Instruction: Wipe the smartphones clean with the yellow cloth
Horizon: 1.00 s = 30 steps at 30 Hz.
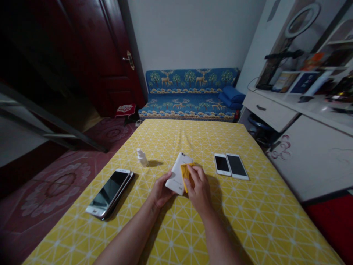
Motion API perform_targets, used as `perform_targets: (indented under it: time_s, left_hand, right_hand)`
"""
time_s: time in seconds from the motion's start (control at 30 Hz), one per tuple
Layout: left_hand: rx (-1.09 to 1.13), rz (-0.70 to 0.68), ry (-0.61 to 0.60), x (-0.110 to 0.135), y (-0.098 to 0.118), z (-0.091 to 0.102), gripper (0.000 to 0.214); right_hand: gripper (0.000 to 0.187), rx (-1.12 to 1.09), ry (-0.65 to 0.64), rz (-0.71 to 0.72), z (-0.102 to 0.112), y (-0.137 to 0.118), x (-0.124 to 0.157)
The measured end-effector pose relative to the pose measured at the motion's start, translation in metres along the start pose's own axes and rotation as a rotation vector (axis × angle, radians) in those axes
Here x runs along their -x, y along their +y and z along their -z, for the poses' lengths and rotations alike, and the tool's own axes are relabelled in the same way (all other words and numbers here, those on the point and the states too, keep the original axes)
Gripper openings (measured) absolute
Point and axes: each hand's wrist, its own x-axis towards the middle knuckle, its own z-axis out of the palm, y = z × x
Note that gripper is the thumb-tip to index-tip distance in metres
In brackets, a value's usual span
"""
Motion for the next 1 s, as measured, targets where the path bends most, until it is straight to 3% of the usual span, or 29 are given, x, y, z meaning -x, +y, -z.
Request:
perform_targets:
  time_s: [0.2, 0.3, 0.47, 0.63, 0.8, 1.0]
  left_hand:
    - [0.163, 0.005, 0.118, -0.001, 0.008, 0.001, 0.036]
    - [0.255, 0.014, 0.105, -0.002, 0.011, 0.003, 0.037]
    - [0.182, 0.025, 0.103, -0.001, 0.010, 0.002, 0.035]
    - [0.015, 0.010, 0.054, 0.001, 0.003, -0.003, 0.042]
    - [-0.073, -0.072, -0.058, 0.002, -0.004, -0.005, 0.052]
    - [-0.003, -0.114, -0.103, 0.002, -0.003, -0.007, 0.045]
  right_hand:
    - [0.040, -0.179, -0.194, 0.054, 0.013, -0.007, -0.003]
    - [0.048, -0.209, -0.252, 0.054, 0.013, -0.008, -0.003]
    - [0.056, -0.278, -0.160, 0.043, 0.004, 0.003, -0.001]
    - [0.040, -0.277, -0.016, 0.014, 0.004, 0.005, -0.002]
    - [0.026, -0.191, 0.066, 0.065, 0.001, -0.013, 0.000]
    - [0.021, -0.152, 0.010, 0.182, -0.005, -0.039, 0.004]
